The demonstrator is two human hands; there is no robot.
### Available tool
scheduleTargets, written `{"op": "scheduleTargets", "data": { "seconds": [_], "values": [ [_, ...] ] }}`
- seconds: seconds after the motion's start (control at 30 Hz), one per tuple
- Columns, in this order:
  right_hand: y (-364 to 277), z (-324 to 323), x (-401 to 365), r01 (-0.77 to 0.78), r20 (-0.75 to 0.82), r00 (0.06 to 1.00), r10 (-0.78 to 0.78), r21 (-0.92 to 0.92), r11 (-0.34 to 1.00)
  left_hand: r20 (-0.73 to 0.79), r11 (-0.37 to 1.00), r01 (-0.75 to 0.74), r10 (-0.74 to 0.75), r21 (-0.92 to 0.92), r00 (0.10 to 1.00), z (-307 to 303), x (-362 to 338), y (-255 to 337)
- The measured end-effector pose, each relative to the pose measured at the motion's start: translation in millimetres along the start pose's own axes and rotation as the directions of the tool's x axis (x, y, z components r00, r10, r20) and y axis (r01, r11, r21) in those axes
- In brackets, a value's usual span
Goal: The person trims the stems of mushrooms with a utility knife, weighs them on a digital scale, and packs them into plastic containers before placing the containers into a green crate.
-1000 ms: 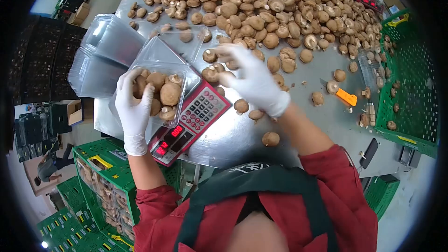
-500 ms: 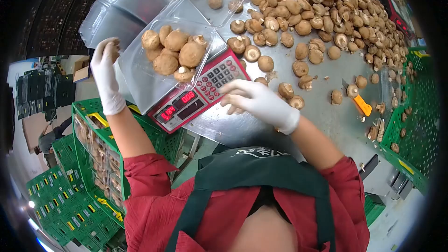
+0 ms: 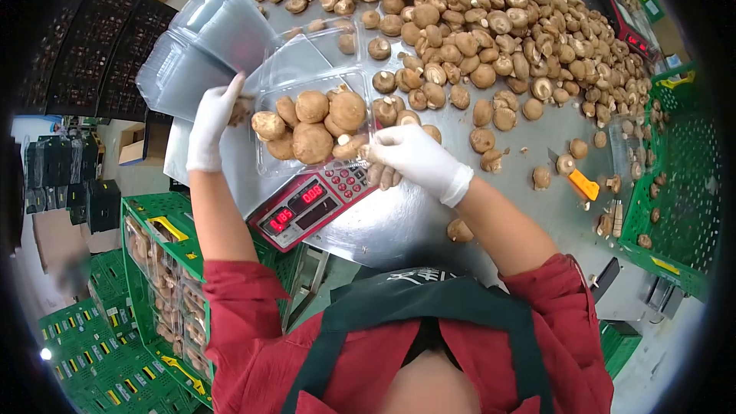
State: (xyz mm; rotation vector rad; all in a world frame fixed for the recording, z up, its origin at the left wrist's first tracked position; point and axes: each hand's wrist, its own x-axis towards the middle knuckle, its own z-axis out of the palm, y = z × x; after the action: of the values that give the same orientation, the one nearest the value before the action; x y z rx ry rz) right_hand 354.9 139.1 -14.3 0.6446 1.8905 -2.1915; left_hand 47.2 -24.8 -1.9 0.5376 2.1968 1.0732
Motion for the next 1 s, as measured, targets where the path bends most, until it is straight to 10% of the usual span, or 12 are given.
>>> {"op": "scheduleTargets", "data": {
  "seconds": [0.17,0.4,0.5,0.73,1.0],
  "values": [
    [4.6,-2.9,-2.7,-0.001,0.012,1.000,0.000,0.038,0.999,0.454,0.976,-0.031,0.127,-0.214,0.882,9.5,48.1,20.8],
    [7.9,-19.3,1.0,0.004,-0.049,0.999,0.002,0.139,0.990,0.219,0.861,-0.508,0.498,-0.013,0.839,-8.0,-18.7,38.3],
    [10.5,-25.6,3.7,0.019,-0.023,1.000,-0.012,0.336,0.942,0.138,0.873,-0.482,0.470,0.076,0.872,0.5,-78.8,31.6],
    [-8.5,-21.4,11.0,0.048,-0.106,0.994,-0.037,0.100,0.994,-0.322,0.896,-0.432,0.380,-0.104,0.867,61.2,-114.1,-16.2],
    [-5.9,-34.0,11.3,0.045,-0.081,0.996,-0.033,0.149,0.988,-0.220,0.884,-0.231,0.150,-0.407,0.964,67.8,-134.8,-28.5]
  ]
}}
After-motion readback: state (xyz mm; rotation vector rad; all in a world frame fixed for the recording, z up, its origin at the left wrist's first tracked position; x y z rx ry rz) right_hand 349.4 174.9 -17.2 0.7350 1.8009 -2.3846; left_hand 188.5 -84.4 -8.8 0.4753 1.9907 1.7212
